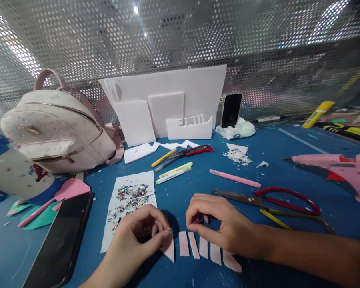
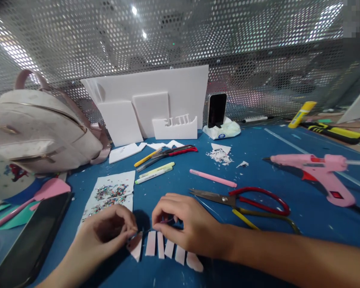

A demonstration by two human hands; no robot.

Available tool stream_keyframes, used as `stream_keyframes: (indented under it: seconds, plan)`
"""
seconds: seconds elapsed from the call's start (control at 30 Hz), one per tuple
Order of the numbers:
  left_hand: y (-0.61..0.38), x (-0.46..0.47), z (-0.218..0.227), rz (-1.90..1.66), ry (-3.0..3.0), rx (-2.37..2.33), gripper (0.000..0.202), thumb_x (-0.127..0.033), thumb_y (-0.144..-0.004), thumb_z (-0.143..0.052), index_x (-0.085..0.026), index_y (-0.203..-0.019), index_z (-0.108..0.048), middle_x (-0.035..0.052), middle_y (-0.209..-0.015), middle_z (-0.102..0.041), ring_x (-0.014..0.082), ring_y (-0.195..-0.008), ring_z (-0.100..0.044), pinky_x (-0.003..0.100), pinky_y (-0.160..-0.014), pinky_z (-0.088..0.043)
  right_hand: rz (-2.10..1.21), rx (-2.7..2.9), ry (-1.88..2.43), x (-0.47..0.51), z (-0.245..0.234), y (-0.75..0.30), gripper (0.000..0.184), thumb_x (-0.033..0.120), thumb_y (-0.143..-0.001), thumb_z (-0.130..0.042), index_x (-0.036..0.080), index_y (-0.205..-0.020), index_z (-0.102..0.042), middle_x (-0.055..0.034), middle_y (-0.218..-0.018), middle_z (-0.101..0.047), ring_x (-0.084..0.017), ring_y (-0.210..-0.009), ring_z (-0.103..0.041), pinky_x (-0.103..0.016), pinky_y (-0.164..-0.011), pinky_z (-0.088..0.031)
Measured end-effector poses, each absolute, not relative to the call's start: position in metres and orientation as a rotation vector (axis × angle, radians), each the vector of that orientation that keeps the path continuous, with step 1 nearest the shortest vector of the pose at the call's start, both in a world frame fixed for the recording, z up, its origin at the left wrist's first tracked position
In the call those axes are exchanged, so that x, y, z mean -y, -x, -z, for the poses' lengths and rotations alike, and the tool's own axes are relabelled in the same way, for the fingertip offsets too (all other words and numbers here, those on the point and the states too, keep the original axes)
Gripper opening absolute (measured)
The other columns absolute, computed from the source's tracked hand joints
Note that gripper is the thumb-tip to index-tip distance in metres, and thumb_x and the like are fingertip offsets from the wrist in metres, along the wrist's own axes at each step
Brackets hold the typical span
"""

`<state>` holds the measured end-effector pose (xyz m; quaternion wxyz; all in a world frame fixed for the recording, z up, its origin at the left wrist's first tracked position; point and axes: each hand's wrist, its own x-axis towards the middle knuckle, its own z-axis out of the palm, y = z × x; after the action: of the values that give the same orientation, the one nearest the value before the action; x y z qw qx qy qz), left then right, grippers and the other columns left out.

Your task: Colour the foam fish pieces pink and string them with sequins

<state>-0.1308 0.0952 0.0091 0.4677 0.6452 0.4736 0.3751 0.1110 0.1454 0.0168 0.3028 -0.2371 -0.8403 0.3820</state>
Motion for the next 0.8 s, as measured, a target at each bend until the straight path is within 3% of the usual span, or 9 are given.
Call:
stream_keyframes:
  seconds: [0.43,0.8]
  plan:
    - [0.117,-0.08,-0.016,-1.09,-1.454,-1.274,0.005,-0.017,-0.081,-0.069,-0.019,-0.084,-0.065,-0.0007,-0.075,-0.067,0.011,-0.066,-0.062,0.021,-0.064,-0.052,-0.926,2.163,0.531,-0.145,-0.012,-0.111,0.007,0.011,-0.09,-0.06,0.017,-0.086,-0.061,-0.001,-0.08,-0.062,-0.012,-0.073,-0.051,-0.025,-0.066,-0.041]
    - [0.123,-0.074,-0.008,-1.139,-1.628,-1.103,0.015,-0.011,-0.085,-0.071,-0.022,-0.094,-0.065,-0.0029,-0.079,-0.07,0.0109,-0.07,-0.069,0.021,-0.069,-0.053,-0.883,2.211,0.344,-0.144,-0.016,-0.112,0.003,0.013,-0.088,-0.063,0.014,-0.085,-0.064,-0.0031,-0.076,-0.066,-0.013,-0.073,-0.056,-0.025,-0.068,-0.044]
